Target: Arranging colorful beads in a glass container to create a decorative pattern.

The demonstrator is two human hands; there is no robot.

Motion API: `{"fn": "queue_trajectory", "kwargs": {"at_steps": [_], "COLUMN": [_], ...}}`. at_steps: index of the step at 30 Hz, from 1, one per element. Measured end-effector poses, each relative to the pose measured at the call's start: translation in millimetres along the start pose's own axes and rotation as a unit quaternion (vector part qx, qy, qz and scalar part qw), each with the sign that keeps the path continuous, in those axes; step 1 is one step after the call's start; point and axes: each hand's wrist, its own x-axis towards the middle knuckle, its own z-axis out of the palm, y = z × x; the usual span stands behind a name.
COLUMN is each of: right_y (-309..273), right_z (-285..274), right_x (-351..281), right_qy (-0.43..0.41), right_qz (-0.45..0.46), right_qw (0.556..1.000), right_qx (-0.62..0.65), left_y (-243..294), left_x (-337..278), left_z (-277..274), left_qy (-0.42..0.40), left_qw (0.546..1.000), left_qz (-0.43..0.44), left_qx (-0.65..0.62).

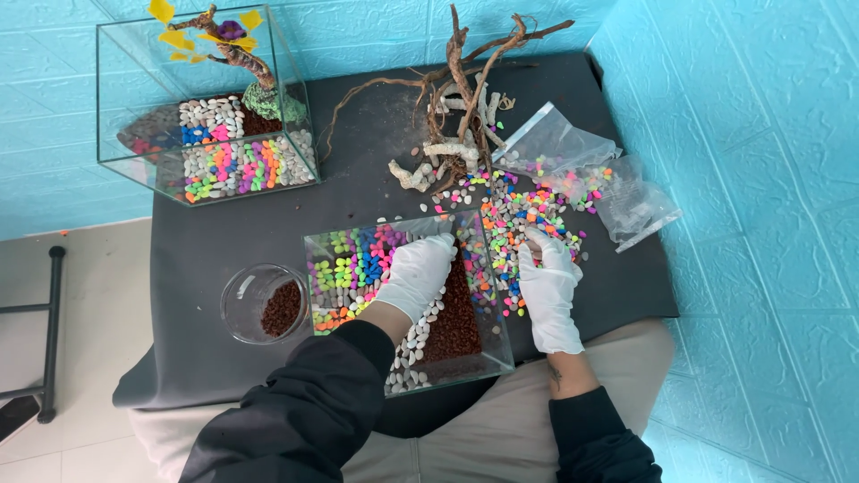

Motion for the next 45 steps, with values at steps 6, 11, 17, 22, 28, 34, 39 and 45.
{"fn": "queue_trajectory", "kwargs": {"at_steps": [6,11,17,22,28,34,39,45], "right_y": [-8.5,27.1,18.9,6.6,19.7,19.6,18.3,67.8], "right_z": [-9.0,3.1,-7.9,-12.4,2.6,7.2,1.4,31.8], "right_x": [10.4,12.6,13.9,16.3,14.5,11.9,10.2,3.2], "right_qy": [0.044,0.07,0.044,-0.03,-0.159,-0.213,-0.045,0.042], "right_qz": [0.06,0.072,0.085,0.088,0.133,0.125,0.047,0.005], "right_qw": [0.997,0.995,0.995,0.992,0.963,0.948,0.995,0.996], "right_qx": [0.034,0.018,-0.015,-0.09,-0.172,-0.201,-0.078,-0.075], "left_y": [-3.0,-3.9,-7.0,-9.2,-18.5,-29.4,-29.2,-30.1], "left_x": [5.7,10.7,15.6,20.4,28.3,35.6,42.4,47.8], "left_z": [8.9,18.0,31.0,39.9,46.1,54.9,67.3,81.8], "left_qy": [0.056,0.096,0.149,0.19,0.241,0.294,0.348,0.402], "left_qw": [0.998,0.993,0.982,0.971,0.954,0.931,0.905,0.874], "left_qz": [0.028,0.049,0.077,0.097,0.126,0.155,0.178,0.199], "left_qx": [0.032,0.056,0.086,0.107,0.129,0.148,0.169,0.188]}}
